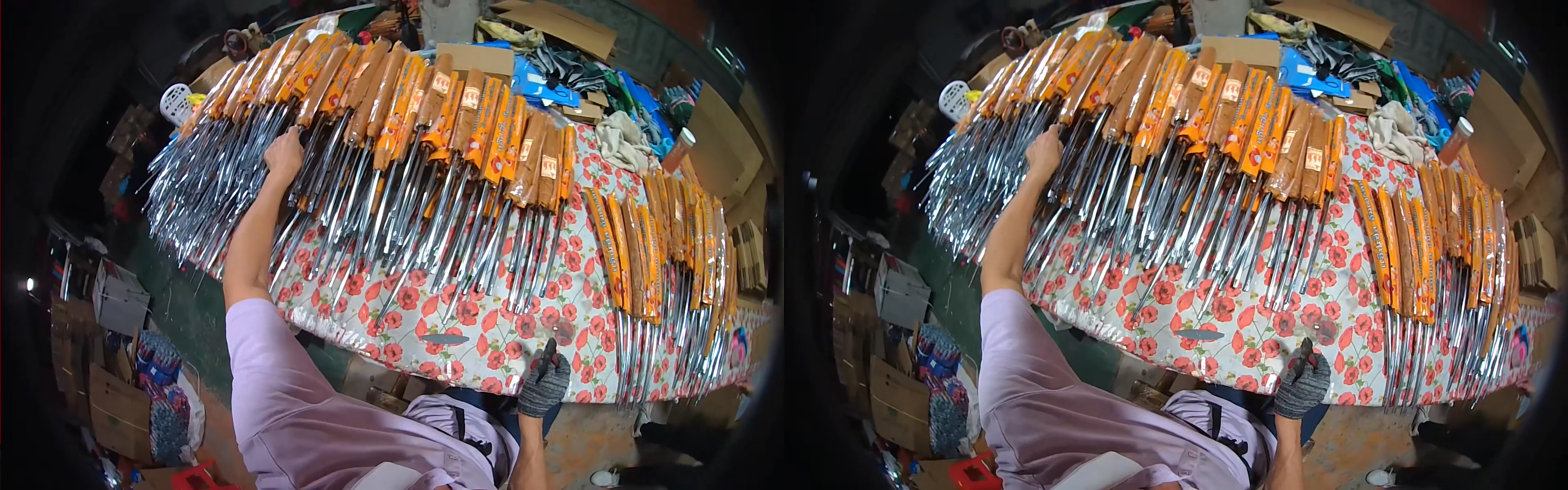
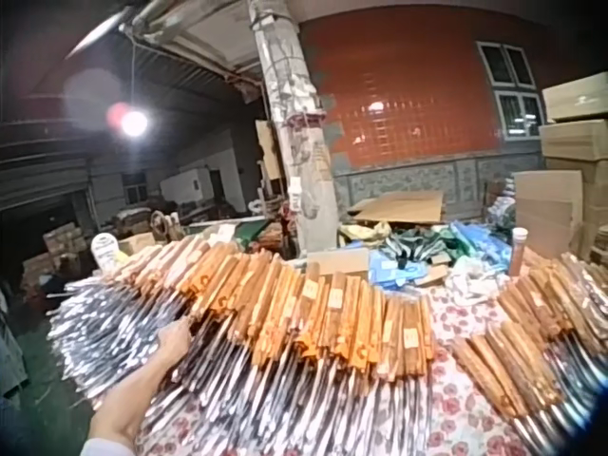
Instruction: Inspecting, cleaning, and sorting large kitchen knives on a factory production floor.
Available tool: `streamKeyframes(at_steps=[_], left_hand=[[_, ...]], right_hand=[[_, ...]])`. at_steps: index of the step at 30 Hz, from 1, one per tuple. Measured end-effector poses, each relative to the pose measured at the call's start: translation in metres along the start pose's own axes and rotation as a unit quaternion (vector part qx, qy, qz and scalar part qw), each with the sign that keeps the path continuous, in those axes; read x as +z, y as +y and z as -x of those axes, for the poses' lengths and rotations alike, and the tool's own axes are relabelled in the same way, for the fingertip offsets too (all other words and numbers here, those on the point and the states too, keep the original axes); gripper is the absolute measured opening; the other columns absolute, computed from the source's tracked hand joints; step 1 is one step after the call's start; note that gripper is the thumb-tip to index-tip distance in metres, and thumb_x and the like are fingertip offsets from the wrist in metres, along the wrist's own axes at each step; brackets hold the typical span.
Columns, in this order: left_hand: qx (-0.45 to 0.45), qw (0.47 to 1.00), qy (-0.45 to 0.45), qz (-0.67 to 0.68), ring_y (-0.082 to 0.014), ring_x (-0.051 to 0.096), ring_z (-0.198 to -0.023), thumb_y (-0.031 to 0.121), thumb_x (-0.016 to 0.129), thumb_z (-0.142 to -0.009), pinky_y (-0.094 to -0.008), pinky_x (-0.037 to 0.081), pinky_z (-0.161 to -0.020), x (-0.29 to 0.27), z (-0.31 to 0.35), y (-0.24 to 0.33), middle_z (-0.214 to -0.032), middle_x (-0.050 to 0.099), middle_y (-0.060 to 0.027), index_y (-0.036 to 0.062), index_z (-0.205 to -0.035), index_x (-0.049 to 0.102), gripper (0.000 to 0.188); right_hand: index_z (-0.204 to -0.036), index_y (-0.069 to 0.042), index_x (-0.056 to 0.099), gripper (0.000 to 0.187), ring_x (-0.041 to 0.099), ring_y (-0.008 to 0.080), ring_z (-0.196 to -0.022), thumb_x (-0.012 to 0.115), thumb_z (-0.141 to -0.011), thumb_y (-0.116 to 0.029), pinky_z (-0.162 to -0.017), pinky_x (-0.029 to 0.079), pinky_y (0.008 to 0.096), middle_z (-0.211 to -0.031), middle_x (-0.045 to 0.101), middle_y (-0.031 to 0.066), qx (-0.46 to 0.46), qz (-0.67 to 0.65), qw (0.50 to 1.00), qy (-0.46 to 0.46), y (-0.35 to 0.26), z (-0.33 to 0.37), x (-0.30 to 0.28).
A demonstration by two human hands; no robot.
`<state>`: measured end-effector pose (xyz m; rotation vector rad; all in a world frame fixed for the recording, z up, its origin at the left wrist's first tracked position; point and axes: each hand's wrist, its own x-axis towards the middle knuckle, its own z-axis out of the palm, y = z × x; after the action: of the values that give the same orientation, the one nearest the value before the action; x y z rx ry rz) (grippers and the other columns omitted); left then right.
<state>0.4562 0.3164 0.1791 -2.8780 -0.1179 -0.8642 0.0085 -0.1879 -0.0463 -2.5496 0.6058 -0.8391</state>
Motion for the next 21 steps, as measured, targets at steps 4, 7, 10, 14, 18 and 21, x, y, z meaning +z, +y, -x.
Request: streamKeyframes(at_steps=[4, 7, 10, 14, 18, 21], left_hand=[[-0.011, 0.999, 0.031, -0.013, -0.0375, 0.071, -0.092, 0.018, 0.043, -0.1, -0.052, 0.057, -0.076, -0.011, -0.034, 0.011, -0.098, 0.073, -0.0173, 0.0116, -0.116, 0.064, 0.026], [0.018, 0.998, 0.044, -0.038, -0.0369, 0.072, -0.092, 0.018, 0.044, -0.101, -0.0512, 0.057, -0.076, -0.013, -0.062, 0.009, -0.101, 0.073, -0.0164, 0.0126, -0.115, 0.065, 0.026], [0.024, 0.998, 0.017, -0.064, -0.0354, 0.072, -0.093, 0.023, 0.047, -0.101, -0.0486, 0.058, -0.076, 0.002, -0.086, 0.007, -0.105, 0.073, -0.0152, 0.0155, -0.115, 0.066, 0.025], [0.009, 0.999, -0.036, -0.037, -0.0347, 0.072, -0.095, 0.027, 0.049, -0.101, -0.0477, 0.058, -0.077, 0.035, -0.082, 0.005, -0.106, 0.072, -0.0134, 0.0182, -0.118, 0.066, 0.025], [0.031, 0.998, 0.045, -0.036, -0.0347, 0.071, -0.096, 0.028, 0.051, -0.1, -0.0494, 0.057, -0.079, 0.047, -0.066, 0.001, -0.105, 0.072, -0.012, 0.0198, -0.119, 0.065, 0.025], [0.039, 0.995, 0.092, -0.009, -0.0357, 0.071, -0.094, 0.03, 0.052, -0.099, -0.0509, 0.056, -0.078, 0.04, -0.058, -0.003, -0.105, 0.072, -0.0119, 0.0201, -0.119, 0.065, 0.026]], right_hand=[[-0.098, 0.002, 0.068, 0.018, 0.064, 0.0373, -0.1, 0.063, -0.088, -0.013, -0.086, 0.051, 0.046, -0.113, 0.065, 0.0207, 0.023, 0.008, 0.999, -0.022, -0.005, -0.004, -0.003], [-0.096, 0.001, 0.068, 0.017, 0.063, 0.0378, -0.1, 0.063, -0.088, -0.013, -0.086, 0.051, 0.0463, -0.112, 0.065, 0.0209, 0.022, 0.017, 0.999, -0.023, -0.007, -0.002, -0.002], [-0.096, 0.001, 0.068, 0.017, 0.063, 0.0381, -0.099, 0.063, -0.088, -0.013, -0.086, 0.051, 0.0463, -0.112, 0.066, 0.021, 0.014, 0.036, 0.999, -0.004, -0.005, -0.001, -0.002], [-0.097, 0.002, 0.068, 0.018, 0.063, 0.0387, -0.099, 0.064, -0.087, -0.012, -0.086, 0.05, 0.0468, -0.111, 0.065, 0.0212, -0.005, 0.033, 0.999, -0.013, -0.007, -0.005, -0.005], [-0.097, 0.002, 0.067, 0.019, 0.064, 0.0382, -0.095, 0.065, -0.084, -0.012, -0.082, 0.051, 0.0466, -0.107, 0.066, 0.0213, -0.012, 0.036, 0.999, -0.012, -0.021, -0.013, -0.013], [-0.096, 0.001, 0.068, 0.019, 0.065, 0.0374, -0.089, 0.066, -0.082, -0.012, -0.077, 0.052, 0.0459, -0.1, 0.066, 0.0199, 0.044, -0.005, 0.998, -0.048, -0.027, -0.019, -0.018]])
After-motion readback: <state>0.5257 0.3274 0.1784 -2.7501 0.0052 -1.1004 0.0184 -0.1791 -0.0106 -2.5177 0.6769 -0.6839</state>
